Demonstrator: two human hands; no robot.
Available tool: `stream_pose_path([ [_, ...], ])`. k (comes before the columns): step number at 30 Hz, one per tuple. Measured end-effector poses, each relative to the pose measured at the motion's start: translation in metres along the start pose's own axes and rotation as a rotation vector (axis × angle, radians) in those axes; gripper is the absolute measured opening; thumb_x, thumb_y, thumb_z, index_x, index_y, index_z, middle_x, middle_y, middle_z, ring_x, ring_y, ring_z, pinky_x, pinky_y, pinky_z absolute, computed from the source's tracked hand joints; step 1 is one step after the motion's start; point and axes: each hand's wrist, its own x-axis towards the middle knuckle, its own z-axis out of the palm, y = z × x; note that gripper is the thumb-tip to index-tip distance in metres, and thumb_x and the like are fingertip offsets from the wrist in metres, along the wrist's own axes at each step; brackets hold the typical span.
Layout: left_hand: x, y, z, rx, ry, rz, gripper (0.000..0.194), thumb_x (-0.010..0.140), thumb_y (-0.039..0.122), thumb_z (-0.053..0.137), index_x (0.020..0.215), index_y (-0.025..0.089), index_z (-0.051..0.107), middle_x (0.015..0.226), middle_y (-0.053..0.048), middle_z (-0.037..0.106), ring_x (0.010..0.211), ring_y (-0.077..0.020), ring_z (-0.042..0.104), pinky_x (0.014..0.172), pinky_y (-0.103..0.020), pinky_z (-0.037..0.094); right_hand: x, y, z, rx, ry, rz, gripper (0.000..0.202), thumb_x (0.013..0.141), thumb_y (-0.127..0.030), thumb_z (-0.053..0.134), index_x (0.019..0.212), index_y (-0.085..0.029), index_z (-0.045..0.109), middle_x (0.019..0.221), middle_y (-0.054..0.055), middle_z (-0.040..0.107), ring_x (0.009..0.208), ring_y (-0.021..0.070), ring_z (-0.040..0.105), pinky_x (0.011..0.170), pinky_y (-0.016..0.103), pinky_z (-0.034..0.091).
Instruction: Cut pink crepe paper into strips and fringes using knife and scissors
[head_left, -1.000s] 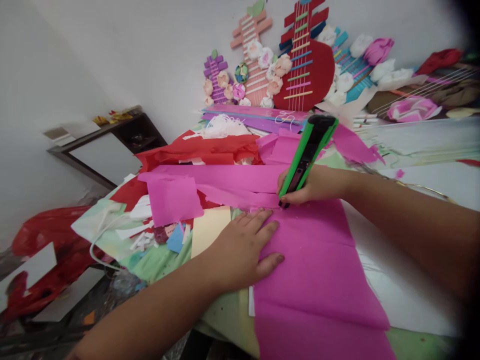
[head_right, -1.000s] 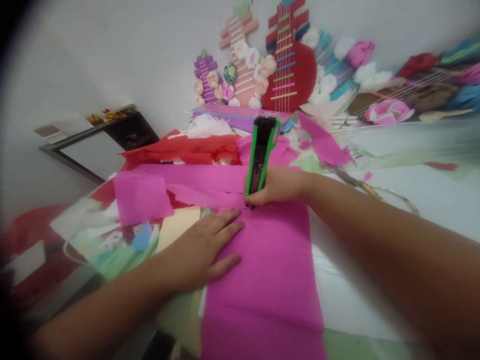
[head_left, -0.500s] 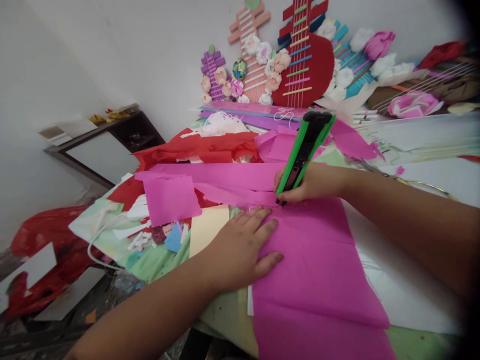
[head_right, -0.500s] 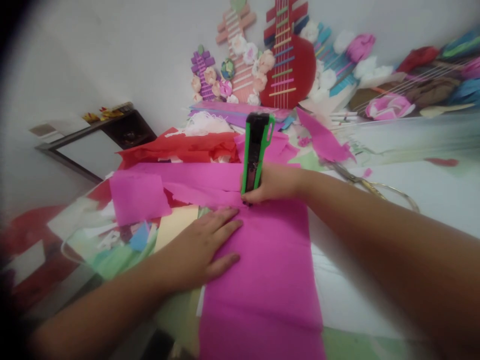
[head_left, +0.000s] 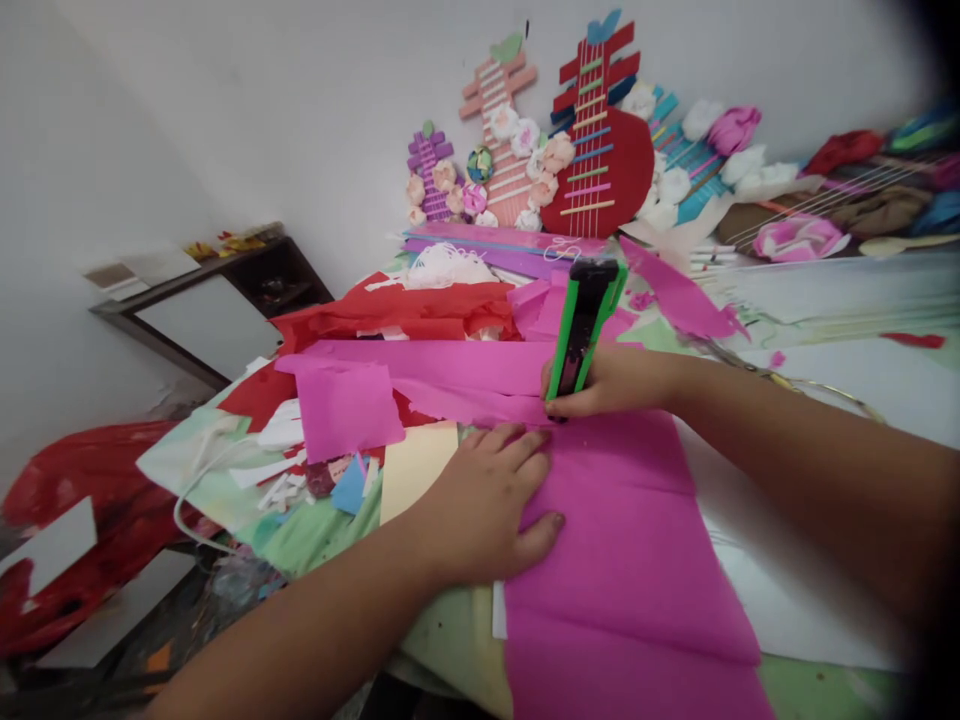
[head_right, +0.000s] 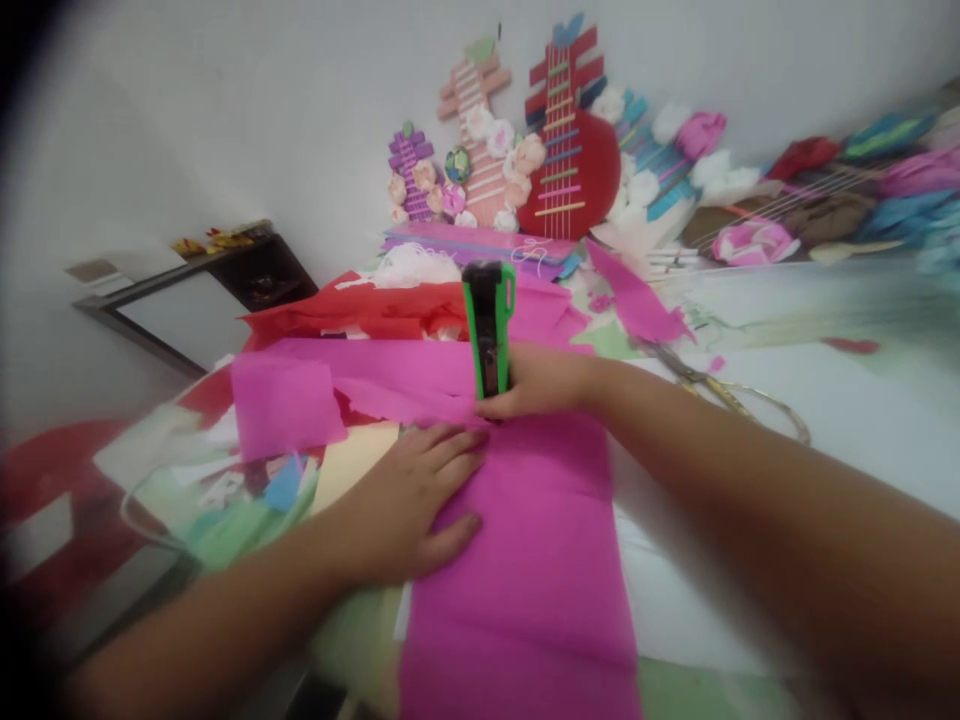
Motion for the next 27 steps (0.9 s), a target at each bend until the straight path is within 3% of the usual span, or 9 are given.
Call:
stream_pose_path([
  [5,0.002,0.001,0.000,0.016,0.012,0.018,0.043,0.078,0.039,0.042,0.112,0.014,0.051,0.129,-0.008,0.044,0.111,-0.0321,0.039,0.092,-0.052,0.030,-0.003,-0.009,-0.005,0.029,0.051,0.033,0.025,0.072,-0.039,0.050,0.072,-0.016,0.059,0.069,0.001,0.061,0.065,0.0121,0.055,0.062,0.024,0.041],
  [13,0.003,0.001,0.001,0.004,0.003,0.013,0.044,0.077,0.039,0.042,0.112,0.014,0.050,0.130,-0.007,0.043,0.110,-0.0336,0.038,0.091,-0.053,0.030,-0.004,0.014,0.024,0.198,0.227,0.136,0.031,0.070,-0.048,0.052,0.069,-0.016,0.052,0.065,0.000,0.057,0.061,0.0117,0.052,0.056,0.024,0.040],
  [20,0.003,0.001,0.001,-0.030,-0.009,-0.009,0.050,0.076,0.040,0.043,0.119,0.014,0.046,0.131,-0.007,0.042,0.112,-0.0334,0.038,0.092,-0.053,0.028,-0.005,0.016,0.024,0.247,0.193,0.085,0.030,0.070,-0.046,0.053,0.070,-0.016,0.056,0.068,0.002,0.059,0.066,0.0133,0.055,0.065,0.026,0.044],
  [27,0.003,0.001,0.001,-0.023,-0.033,-0.009,0.056,0.077,0.040,0.040,0.128,0.017,0.038,0.133,-0.006,0.039,0.115,-0.0338,0.034,0.093,-0.054,0.027,-0.004,0.019,0.025,0.189,0.196,0.057,0.031,0.072,-0.046,0.051,0.070,-0.016,0.057,0.066,0.001,0.059,0.065,0.0132,0.055,0.063,0.025,0.043],
])
